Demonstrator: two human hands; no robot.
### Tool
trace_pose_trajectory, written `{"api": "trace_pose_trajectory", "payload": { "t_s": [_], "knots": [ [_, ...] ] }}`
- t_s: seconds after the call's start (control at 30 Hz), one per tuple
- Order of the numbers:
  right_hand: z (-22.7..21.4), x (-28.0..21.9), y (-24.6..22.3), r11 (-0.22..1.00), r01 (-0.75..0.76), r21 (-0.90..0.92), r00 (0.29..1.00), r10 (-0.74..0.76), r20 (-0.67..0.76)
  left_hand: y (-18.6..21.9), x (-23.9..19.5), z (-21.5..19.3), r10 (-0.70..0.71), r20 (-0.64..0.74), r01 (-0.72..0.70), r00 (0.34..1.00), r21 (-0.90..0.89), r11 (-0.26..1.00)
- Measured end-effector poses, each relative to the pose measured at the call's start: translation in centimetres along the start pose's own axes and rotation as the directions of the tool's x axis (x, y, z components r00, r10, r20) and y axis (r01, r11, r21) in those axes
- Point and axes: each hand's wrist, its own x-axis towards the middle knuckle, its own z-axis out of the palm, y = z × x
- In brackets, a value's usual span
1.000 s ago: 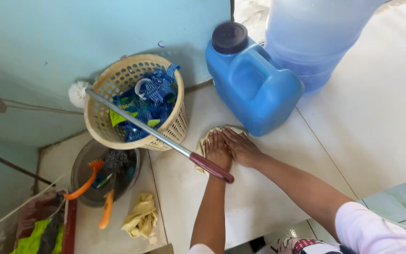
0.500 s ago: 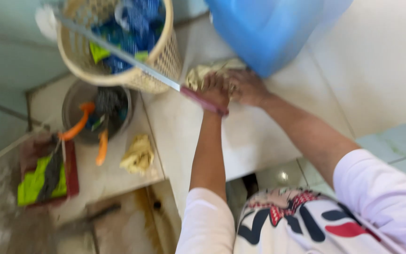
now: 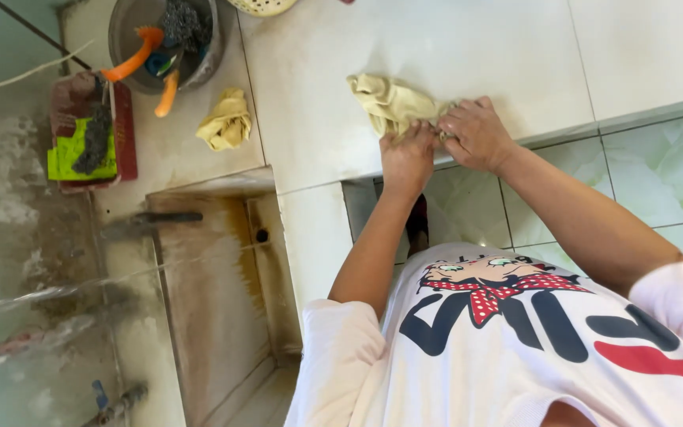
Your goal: Cleaning and wiping down tiled countertops and edges using a damp cloth.
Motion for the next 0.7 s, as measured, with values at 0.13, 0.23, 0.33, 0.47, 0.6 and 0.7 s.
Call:
{"api": "trace_pose_trajectory", "payload": {
  "t_s": [0.13,0.23,0.33,0.47,0.6,0.7],
  "knots": [
    [-1.9,-5.5,-1.3,0.985,-0.002,0.172,1.000,0.005,-0.015,4.3,-3.0,-4.5,-0.024,0.047,0.033,0.999,-0.194,0.980],
    [-4.8,-6.5,-1.9,0.974,-0.063,0.217,0.997,0.070,-0.022,5.7,-2.3,-6.2,-0.011,0.063,0.024,0.998,-0.215,0.976],
    [-9.3,-5.8,-2.4,0.967,-0.082,0.241,0.990,0.106,-0.090,6.6,1.2,-8.0,0.026,-0.091,-0.051,0.996,-0.283,0.958],
    [-12.6,-3.7,-1.0,0.941,-0.285,0.184,0.926,0.320,-0.199,6.2,7.7,-8.0,-0.111,-0.009,0.106,0.994,-0.217,0.970],
    [-14.6,-0.7,-0.8,0.867,-0.480,0.134,0.806,0.496,-0.324,6.0,11.2,-6.6,-0.106,-0.285,0.063,0.953,-0.156,0.986],
    [-9.2,-1.8,1.7,0.855,-0.398,-0.332,0.902,0.299,-0.311,4.7,7.6,-1.1,0.010,-0.079,-0.023,0.997,-0.167,0.986]
  ]
}}
